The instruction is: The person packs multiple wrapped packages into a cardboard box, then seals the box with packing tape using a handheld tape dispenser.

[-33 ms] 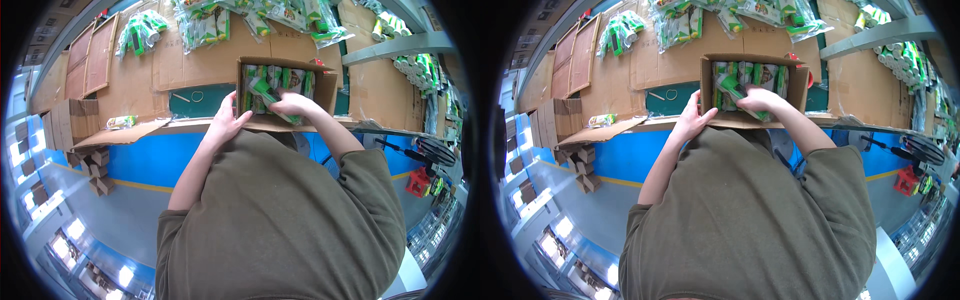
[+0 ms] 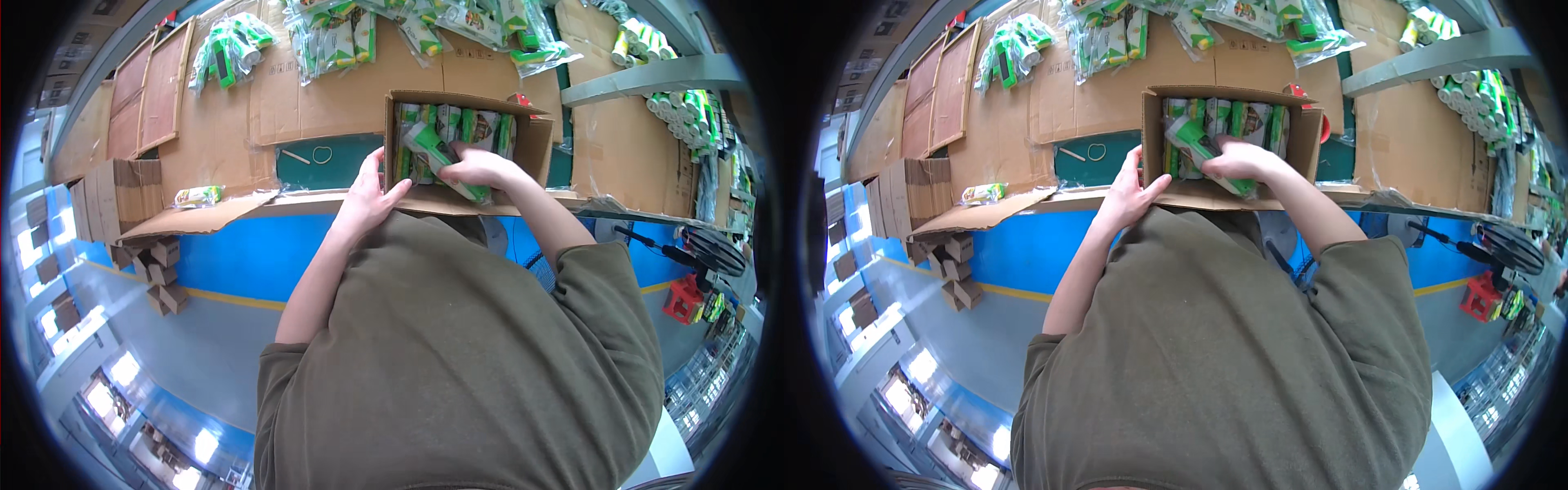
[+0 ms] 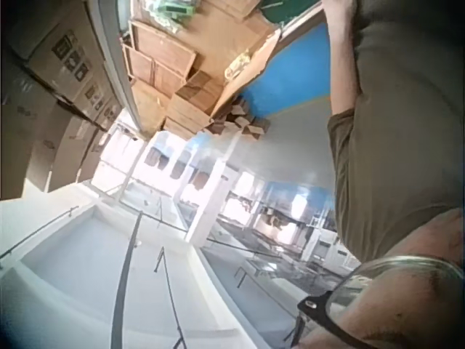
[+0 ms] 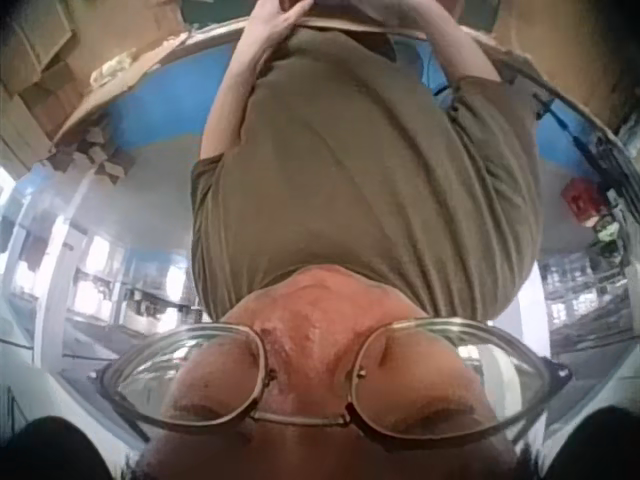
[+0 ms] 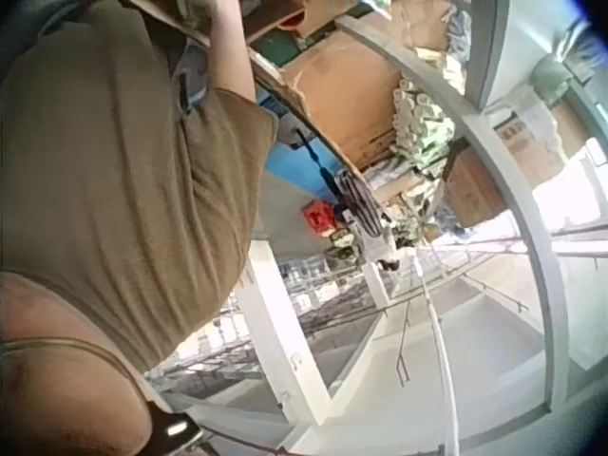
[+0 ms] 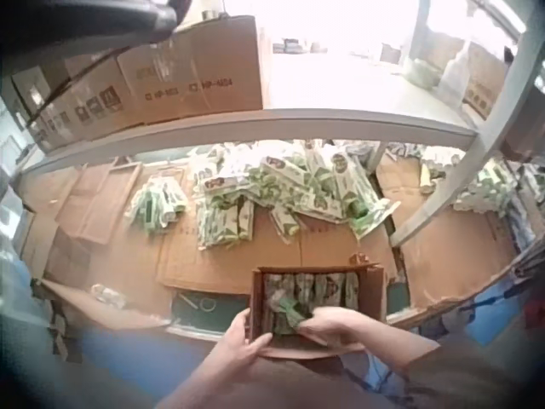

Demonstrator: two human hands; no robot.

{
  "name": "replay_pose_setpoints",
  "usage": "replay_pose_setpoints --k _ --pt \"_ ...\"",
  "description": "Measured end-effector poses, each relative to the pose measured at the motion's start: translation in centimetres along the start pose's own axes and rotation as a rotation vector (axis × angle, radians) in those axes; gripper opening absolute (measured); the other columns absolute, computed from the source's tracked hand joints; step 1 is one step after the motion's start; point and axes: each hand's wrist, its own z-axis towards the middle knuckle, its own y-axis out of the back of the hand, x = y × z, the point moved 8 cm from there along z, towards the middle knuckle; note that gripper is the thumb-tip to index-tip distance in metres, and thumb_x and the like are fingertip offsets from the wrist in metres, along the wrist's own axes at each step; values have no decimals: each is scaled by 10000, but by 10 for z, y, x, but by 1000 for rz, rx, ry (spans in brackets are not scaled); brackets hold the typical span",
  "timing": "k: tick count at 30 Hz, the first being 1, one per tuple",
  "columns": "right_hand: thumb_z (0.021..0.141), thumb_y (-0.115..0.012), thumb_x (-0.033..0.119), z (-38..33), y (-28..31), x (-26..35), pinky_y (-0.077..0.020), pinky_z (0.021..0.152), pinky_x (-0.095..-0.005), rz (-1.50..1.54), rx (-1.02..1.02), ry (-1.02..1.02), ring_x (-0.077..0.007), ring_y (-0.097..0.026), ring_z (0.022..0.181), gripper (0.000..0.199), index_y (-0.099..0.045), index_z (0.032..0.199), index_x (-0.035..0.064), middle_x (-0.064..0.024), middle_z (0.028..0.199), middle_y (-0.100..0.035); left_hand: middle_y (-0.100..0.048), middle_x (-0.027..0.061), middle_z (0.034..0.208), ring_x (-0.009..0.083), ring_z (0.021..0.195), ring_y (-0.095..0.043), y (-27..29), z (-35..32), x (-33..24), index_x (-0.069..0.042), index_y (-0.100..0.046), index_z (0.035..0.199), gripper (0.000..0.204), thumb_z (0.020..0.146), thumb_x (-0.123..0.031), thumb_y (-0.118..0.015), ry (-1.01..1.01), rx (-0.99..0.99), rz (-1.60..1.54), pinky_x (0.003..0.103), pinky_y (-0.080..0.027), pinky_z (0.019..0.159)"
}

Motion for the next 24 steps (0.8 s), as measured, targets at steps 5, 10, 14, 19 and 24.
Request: replay_pose_setpoints --k 5,10,14,19,24 --pt "755 -723 353 -2 18 16 -468 940 -356 105 50 90 -270 -622 1068 685 -530 1311 2 -201 1156 -646 -456 196 1382 278 1240 -497 1 -2 -16 -1 -334 1425 774 834 -302 -733 -59 -142 -47 394 -418 1029" --pt "641 -797 209 -19 15 75 -534 822 -424 -842 137 501 -308 -661 964 436 -679 1041 82 -160 979 -695 -364 180 1470 330 1362 -339 -26 -12 -101 -26 -521 1297 741 696 -345 -814 -478 -146 820 443 -273 1136" --pt "722 -754 164 34 -4 72 -558 795 -383 -861 -38 575 -277 -679 989 296 -727 1013 116 -113 1050 -707 -309 199 1474 369 1378 -288 -17 -4 -88 -15 -514 1260 652 730 -271 -795 -500 -357 779 478 -251 1139" --pt "795 -700 217 36 -26 112 -541 788 -351 -1128 39 490 -218 -682 958 200 -755 959 118 -72 962 -721 -380 225 1404 305 1277 -433 0 17 -14 20 -346 1338 605 879 -190 -680 -219 -422 -201 402 -393 1044" --pt "747 -619 191 -24 29 86 -487 814 -403 -578 -946 970 -296 -639 819 217 -632 834 -7 -129 793 -663 -497 170 1323 210 1212 -491 -6 30 -12 23 -334 1377 510 970 -191 -553 -69 -139 -227 330 -388 1037"
